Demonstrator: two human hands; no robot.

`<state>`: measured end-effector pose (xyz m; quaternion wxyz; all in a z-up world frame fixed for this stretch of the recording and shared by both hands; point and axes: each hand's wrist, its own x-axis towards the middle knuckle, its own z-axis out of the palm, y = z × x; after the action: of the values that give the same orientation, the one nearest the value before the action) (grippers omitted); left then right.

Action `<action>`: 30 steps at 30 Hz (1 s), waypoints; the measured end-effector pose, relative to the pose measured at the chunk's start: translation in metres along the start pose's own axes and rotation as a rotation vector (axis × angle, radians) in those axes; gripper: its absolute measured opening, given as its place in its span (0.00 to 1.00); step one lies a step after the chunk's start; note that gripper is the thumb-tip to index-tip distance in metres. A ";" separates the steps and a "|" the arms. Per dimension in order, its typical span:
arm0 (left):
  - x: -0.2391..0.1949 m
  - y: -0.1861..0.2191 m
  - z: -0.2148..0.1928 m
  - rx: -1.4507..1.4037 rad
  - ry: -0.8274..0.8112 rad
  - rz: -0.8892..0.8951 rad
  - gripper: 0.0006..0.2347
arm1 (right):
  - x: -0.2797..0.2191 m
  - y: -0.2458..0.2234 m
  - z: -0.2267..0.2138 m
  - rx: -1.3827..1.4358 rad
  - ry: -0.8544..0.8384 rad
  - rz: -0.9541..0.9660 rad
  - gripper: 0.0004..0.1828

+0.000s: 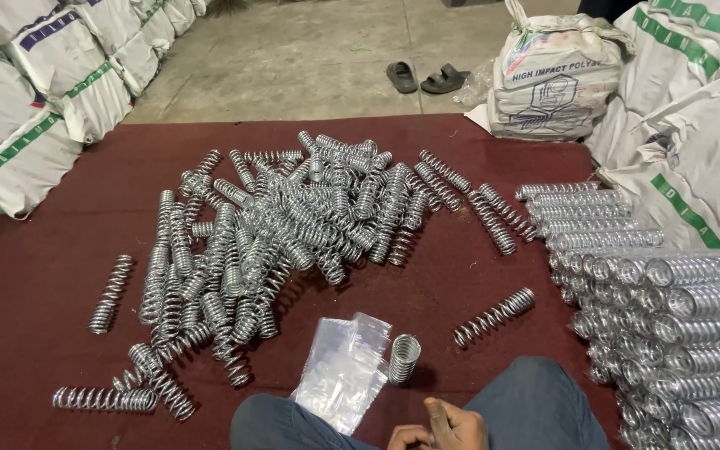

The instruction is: The person is picking up metal springs from a pile and placing them into individual plastic bags while sitting on the floor.

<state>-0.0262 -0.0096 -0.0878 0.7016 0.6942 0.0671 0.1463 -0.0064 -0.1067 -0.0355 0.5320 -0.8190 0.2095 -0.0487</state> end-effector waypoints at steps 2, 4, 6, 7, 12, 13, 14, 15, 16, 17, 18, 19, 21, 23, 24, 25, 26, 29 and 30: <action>0.004 0.003 0.003 -0.060 0.136 0.370 0.18 | -0.003 -0.005 -0.001 -0.187 0.063 -0.114 0.34; 0.008 -0.036 -0.006 0.032 0.069 0.432 0.11 | -0.010 -0.031 -0.006 -0.179 0.134 -0.180 0.37; 0.016 -0.041 -0.016 -0.015 0.027 0.375 0.11 | -0.007 -0.047 -0.012 0.043 0.067 0.007 0.37; 0.019 -0.044 -0.023 -0.059 -0.013 0.316 0.12 | -0.006 -0.055 -0.015 0.267 0.000 0.196 0.38; 0.039 -0.046 -0.051 -0.256 -0.193 0.050 0.16 | 0.022 0.012 0.005 0.715 -0.326 0.307 0.39; 0.044 -0.046 -0.055 -0.322 -0.252 -0.038 0.18 | 0.025 0.028 0.008 0.631 -0.421 0.291 0.39; 0.049 -0.045 -0.055 -0.324 -0.255 -0.038 0.18 | 0.025 0.025 0.008 0.631 -0.417 0.289 0.39; 0.053 -0.044 -0.055 -0.390 -0.313 -0.127 0.19 | 0.024 0.022 0.008 0.622 -0.512 0.318 0.34; 0.057 -0.044 -0.055 -0.455 -0.372 -0.218 0.21 | 0.023 0.020 0.007 0.612 -0.605 0.348 0.30; 0.062 -0.022 -0.051 -0.456 -0.376 -0.220 0.21 | 0.024 -0.002 -0.003 0.612 -0.601 0.349 0.30; 0.070 0.000 -0.046 -0.591 -0.283 -0.288 0.17 | 0.026 -0.025 -0.012 0.559 -0.672 0.289 0.18; 0.078 0.022 -0.041 -0.724 -0.188 -0.357 0.14 | 0.028 -0.048 -0.021 0.504 -0.741 0.228 0.09; 0.102 0.014 -0.043 -0.552 -0.215 -0.311 0.10 | 0.049 -0.063 -0.026 0.399 -0.667 0.038 0.03; 0.117 0.020 -0.038 -0.380 -0.238 -0.270 0.07 | 0.068 -0.079 -0.030 0.289 -0.590 -0.140 0.03; 0.123 0.031 -0.033 -0.272 -0.276 -0.258 0.07 | 0.078 -0.090 -0.031 0.070 -0.497 -0.232 0.05; 0.131 0.042 -0.028 -0.163 -0.313 -0.246 0.06 | 0.088 -0.100 -0.031 -0.149 -0.399 -0.320 0.07; 0.137 0.040 -0.022 -0.163 -0.313 -0.248 0.06 | 0.098 -0.101 -0.027 -0.150 -0.399 -0.318 0.07; 0.156 0.036 -0.007 -0.196 -0.303 -0.389 0.04 | 0.125 -0.087 -0.009 0.030 -0.478 0.054 0.07; 0.162 0.038 -0.004 -0.165 -0.288 -0.498 0.05 | 0.133 -0.072 -0.002 0.212 -0.534 0.149 0.09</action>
<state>0.1221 0.0422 -0.0327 0.7721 0.6108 0.1230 -0.1253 0.1345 -0.1356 0.0103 0.6529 -0.7252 0.1154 0.1860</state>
